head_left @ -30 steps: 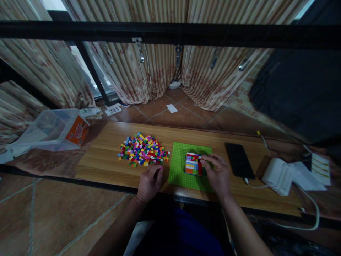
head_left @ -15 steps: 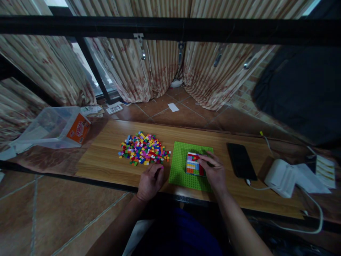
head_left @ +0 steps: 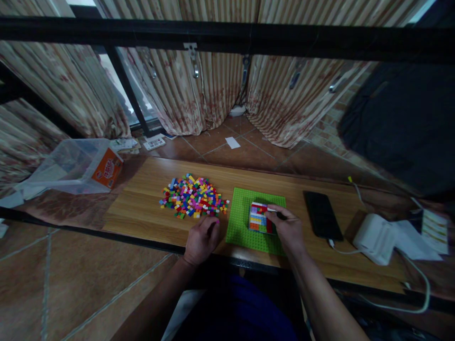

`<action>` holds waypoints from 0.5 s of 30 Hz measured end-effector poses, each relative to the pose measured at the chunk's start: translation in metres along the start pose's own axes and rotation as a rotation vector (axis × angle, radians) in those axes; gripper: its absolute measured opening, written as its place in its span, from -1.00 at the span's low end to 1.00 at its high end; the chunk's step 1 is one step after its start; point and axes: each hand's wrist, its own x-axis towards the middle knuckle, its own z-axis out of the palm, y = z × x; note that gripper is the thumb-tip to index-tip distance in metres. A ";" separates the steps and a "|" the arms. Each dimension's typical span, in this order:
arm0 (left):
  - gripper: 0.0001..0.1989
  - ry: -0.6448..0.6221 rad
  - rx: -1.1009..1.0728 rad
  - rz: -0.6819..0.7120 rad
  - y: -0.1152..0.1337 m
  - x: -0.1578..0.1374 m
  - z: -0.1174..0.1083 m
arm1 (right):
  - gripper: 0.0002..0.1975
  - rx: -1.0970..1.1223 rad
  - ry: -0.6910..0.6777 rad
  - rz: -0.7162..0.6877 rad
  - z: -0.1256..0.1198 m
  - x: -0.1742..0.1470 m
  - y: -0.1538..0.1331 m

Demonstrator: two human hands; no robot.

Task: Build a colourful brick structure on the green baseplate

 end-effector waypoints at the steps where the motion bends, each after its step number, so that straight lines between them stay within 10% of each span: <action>1: -0.90 -0.001 -0.001 -0.001 0.000 0.000 0.000 | -0.64 0.014 0.000 0.025 0.001 -0.001 -0.003; 15: -0.90 0.023 0.030 0.027 -0.003 -0.002 0.002 | -0.58 0.020 -0.040 0.045 -0.004 0.003 -0.003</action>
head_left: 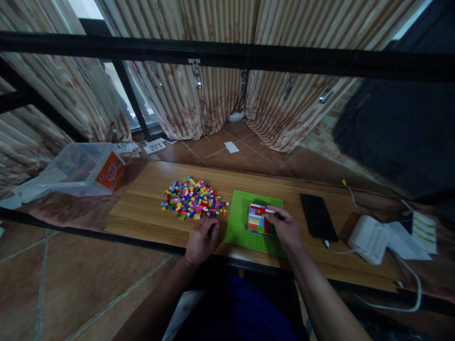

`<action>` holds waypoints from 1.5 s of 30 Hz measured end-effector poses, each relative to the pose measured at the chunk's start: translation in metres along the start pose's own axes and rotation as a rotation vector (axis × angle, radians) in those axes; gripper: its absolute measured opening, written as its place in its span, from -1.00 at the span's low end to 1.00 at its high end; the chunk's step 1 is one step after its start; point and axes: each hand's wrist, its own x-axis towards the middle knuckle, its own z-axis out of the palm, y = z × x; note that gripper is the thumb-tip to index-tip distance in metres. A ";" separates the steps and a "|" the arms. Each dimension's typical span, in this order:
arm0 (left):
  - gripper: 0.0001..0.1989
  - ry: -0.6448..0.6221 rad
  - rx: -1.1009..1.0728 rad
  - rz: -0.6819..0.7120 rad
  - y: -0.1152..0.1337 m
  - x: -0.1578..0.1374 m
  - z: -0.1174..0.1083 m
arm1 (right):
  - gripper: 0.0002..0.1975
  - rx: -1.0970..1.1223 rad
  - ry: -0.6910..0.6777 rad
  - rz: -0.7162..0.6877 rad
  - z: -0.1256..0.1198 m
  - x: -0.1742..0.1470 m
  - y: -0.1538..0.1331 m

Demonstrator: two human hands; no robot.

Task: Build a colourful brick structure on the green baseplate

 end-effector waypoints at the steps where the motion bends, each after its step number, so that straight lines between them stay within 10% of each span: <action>1: -0.89 -0.001 0.006 0.005 0.000 0.000 0.000 | -0.57 -0.001 0.004 -0.014 -0.002 0.000 0.001; 10: -0.87 -0.015 0.045 0.016 -0.003 -0.001 0.003 | -0.69 -0.134 0.171 -0.278 -0.006 -0.017 -0.001; 17: -0.87 -0.016 0.031 -0.011 -0.004 -0.003 0.005 | -0.80 -0.293 -0.151 -0.494 0.035 -0.060 -0.023; 25: -0.87 0.002 -0.021 -0.008 -0.003 -0.004 0.005 | -0.76 -0.376 -0.437 -0.402 0.075 -0.075 -0.017; 45: -0.90 -0.099 -0.134 -0.004 -0.001 -0.005 -0.002 | -0.79 -0.220 -0.415 -0.178 0.086 -0.079 -0.017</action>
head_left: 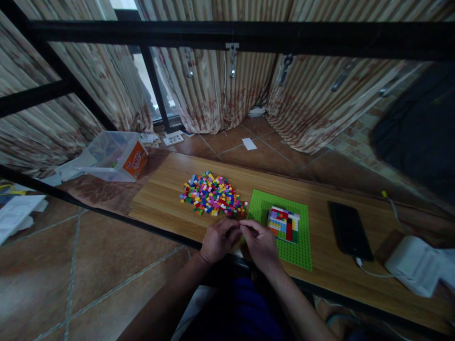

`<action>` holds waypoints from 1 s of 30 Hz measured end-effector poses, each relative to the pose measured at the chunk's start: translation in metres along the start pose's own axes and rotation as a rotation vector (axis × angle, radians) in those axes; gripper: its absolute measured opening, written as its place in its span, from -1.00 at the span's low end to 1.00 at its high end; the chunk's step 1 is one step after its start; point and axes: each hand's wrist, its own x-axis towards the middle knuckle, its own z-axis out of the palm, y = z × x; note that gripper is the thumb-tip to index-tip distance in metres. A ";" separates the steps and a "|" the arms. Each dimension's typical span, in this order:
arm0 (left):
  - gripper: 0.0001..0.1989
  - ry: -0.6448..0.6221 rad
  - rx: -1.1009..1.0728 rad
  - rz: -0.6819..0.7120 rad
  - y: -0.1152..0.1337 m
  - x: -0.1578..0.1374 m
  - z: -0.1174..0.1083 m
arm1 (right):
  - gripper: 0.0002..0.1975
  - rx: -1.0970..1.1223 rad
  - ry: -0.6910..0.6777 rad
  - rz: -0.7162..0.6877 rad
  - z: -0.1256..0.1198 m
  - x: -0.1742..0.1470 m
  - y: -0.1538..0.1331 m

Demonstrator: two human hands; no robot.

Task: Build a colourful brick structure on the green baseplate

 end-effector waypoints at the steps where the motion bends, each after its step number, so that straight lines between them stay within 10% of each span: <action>1: -0.90 -0.003 0.000 -0.003 0.000 0.000 0.000 | -0.79 -0.012 0.013 -0.020 -0.003 -0.001 -0.002; 14: -0.89 0.011 0.066 -0.019 0.002 0.002 0.000 | -0.76 -0.194 0.337 -0.063 -0.089 0.011 0.023; 30: -0.91 0.014 0.093 -0.048 0.002 0.003 0.000 | -0.68 -0.537 0.383 -0.047 -0.079 0.026 0.017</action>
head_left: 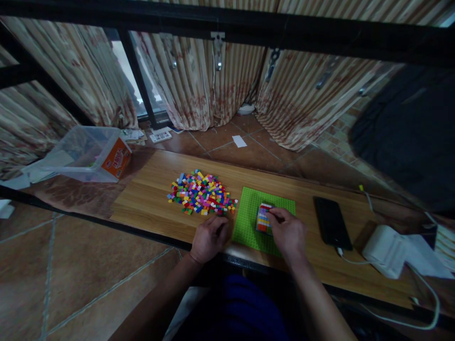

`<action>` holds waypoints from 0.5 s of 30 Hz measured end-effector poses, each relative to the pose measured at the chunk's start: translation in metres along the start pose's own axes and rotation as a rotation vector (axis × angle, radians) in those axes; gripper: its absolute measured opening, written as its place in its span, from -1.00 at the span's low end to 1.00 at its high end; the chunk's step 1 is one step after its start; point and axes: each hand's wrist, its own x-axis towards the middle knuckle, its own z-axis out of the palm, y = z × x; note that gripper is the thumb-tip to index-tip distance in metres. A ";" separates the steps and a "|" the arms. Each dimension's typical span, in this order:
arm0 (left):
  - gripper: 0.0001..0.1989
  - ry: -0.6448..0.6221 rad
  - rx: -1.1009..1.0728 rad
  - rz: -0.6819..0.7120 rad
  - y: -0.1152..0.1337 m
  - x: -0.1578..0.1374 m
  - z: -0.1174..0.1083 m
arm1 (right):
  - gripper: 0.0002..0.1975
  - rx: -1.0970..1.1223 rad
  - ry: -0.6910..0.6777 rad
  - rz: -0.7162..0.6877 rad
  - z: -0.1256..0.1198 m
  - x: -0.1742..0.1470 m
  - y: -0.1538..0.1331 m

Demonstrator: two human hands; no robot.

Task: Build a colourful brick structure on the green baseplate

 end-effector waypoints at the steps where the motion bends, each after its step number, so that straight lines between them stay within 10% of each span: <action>1: -0.91 -0.001 0.002 -0.001 0.000 0.000 0.000 | -0.67 0.000 0.004 -0.004 0.001 0.000 0.000; 15: -0.89 -0.016 0.041 0.019 0.001 0.001 0.000 | -0.69 0.150 0.005 0.045 -0.004 -0.003 0.007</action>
